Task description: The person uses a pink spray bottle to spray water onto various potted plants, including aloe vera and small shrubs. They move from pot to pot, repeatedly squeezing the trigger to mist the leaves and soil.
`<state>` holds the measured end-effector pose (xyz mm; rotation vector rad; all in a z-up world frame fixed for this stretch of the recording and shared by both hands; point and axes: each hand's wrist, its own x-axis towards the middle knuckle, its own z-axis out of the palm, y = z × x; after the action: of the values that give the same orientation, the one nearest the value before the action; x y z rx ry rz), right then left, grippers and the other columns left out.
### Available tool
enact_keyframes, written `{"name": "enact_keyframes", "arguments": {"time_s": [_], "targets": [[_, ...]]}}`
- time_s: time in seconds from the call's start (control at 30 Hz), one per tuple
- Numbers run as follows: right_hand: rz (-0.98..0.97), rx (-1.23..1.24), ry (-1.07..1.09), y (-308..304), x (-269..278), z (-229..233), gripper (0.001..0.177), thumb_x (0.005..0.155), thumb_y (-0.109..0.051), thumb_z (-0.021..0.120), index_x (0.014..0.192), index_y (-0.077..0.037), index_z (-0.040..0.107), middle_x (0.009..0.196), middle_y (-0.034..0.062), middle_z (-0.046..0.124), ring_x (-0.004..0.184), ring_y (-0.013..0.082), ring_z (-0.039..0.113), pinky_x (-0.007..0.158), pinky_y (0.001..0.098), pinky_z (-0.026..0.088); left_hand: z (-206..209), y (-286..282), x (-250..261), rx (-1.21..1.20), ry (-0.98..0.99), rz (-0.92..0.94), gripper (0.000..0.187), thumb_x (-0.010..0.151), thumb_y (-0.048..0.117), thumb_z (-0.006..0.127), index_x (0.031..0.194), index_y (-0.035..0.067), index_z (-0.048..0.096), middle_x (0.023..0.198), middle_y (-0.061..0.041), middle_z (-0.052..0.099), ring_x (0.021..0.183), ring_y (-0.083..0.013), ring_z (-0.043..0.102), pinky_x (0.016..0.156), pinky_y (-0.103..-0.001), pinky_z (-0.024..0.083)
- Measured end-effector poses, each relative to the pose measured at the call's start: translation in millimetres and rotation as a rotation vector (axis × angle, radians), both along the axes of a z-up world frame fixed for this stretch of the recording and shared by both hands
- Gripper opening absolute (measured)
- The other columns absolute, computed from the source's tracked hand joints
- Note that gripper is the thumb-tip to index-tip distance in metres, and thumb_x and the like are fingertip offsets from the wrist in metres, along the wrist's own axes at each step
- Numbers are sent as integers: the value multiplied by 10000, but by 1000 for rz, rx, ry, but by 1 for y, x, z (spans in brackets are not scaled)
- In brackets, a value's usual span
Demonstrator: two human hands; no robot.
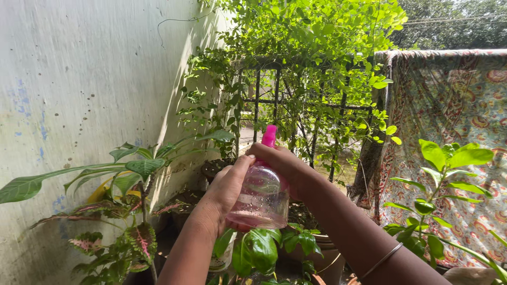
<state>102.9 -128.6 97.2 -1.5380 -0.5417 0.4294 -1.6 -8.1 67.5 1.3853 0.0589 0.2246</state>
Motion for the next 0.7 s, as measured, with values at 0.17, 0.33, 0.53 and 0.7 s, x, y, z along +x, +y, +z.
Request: {"name": "enact_keyframes", "arguments": {"time_s": [0.17, 0.33, 0.53, 0.7], "targets": [[78, 12, 12, 29, 2, -7, 278, 823, -336, 684, 917, -74, 696, 775, 37, 692, 647, 178, 668, 658, 390, 583, -7, 31, 4, 67, 51, 41, 708, 868, 625, 531, 1330, 102, 651, 1197, -124, 736, 979, -244, 717, 829, -438, 589], [52, -10, -14, 50, -5, -8, 264, 820, -331, 676, 937, -94, 695, 799, 17, 703, 698, 156, 686, 704, 369, 595, -12, 56, 9, 152, 68, 139, 767, 868, 619, 539, 1408, 74, 562, 1289, -131, 650, 1149, -248, 645, 987, -456, 524], [116, 3, -8, 74, 5, -15, 236, 864, -302, 666, 940, -80, 679, 773, 42, 684, 642, 170, 667, 636, 362, 584, -17, 74, 9, 116, 98, 135, 781, 840, 622, 533, 1365, 47, 593, 1287, -159, 684, 1143, -276, 665, 980, -460, 544], [162, 17, 89, 94, 9, -28, 202, 873, -282, 668, 925, -87, 665, 767, 43, 683, 634, 169, 681, 632, 365, 609, -23, 92, 8, 203, 108, 203, 747, 854, 602, 551, 1293, 6, 652, 1243, -164, 720, 1110, -250, 690, 957, -406, 522]]}}
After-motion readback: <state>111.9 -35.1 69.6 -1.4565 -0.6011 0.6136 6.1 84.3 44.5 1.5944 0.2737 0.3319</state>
